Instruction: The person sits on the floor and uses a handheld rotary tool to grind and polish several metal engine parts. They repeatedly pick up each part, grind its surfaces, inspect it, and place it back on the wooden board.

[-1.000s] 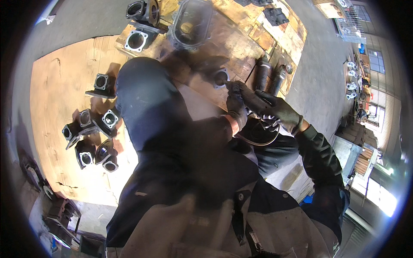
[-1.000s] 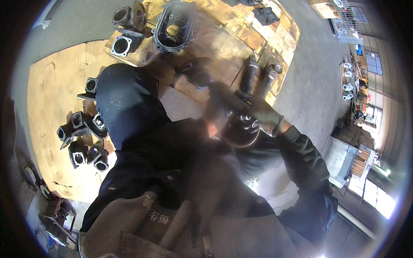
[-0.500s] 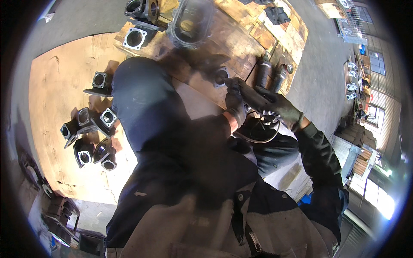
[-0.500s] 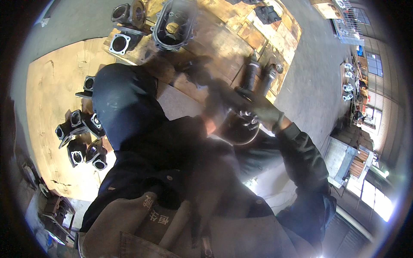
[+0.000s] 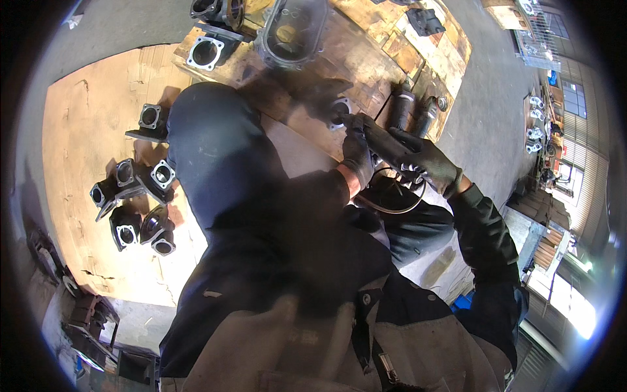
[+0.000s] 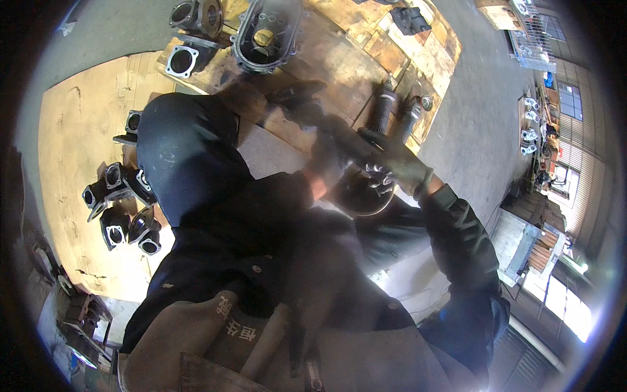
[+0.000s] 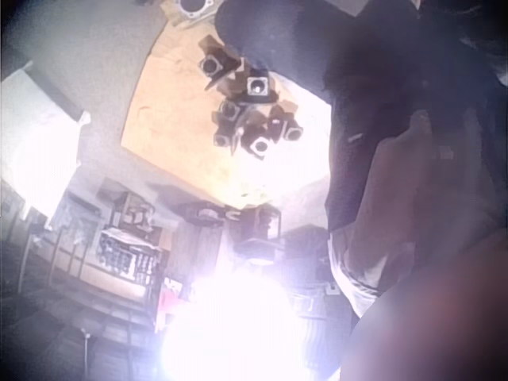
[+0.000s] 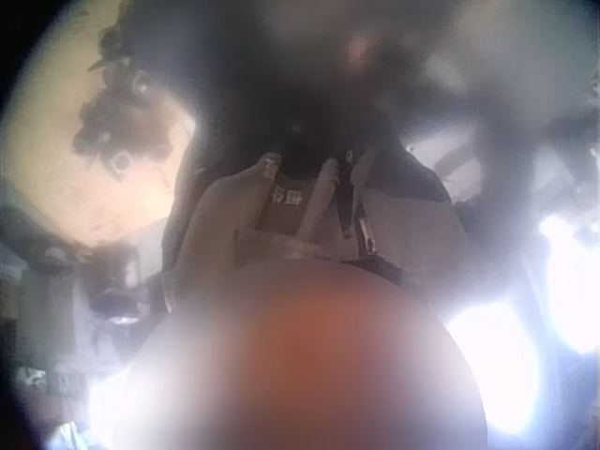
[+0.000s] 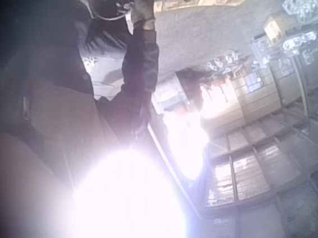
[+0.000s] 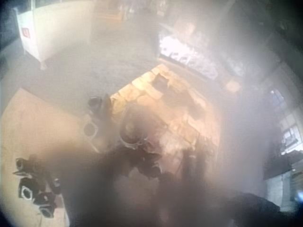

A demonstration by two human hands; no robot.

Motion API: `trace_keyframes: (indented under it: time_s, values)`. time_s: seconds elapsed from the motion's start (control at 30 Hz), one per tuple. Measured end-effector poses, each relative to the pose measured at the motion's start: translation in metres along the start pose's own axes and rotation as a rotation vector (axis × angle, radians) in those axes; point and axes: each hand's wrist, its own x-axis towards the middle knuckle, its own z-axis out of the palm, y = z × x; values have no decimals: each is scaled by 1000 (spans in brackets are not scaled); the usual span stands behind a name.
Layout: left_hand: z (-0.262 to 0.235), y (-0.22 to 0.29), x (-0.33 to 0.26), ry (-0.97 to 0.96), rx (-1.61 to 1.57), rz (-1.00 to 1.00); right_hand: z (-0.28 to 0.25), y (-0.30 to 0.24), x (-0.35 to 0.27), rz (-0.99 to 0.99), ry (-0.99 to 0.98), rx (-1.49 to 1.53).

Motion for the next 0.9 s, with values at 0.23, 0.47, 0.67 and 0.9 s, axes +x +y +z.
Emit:
trace_keyframes:
  time_s: [0.23,0.47,0.67,0.9]
  values:
    - [2,-5,-4,38,-50,82,7,-13,-5,57,21,-120]
    - [9,-2,-15,68,-4,74,6,-15,-5,50,-58,-67]
    - [17,0,-22,127,17,57,7,-7,-4,83,32,-44]
    - [7,0,-15,114,-6,39,7,-5,-2,59,-2,-57]
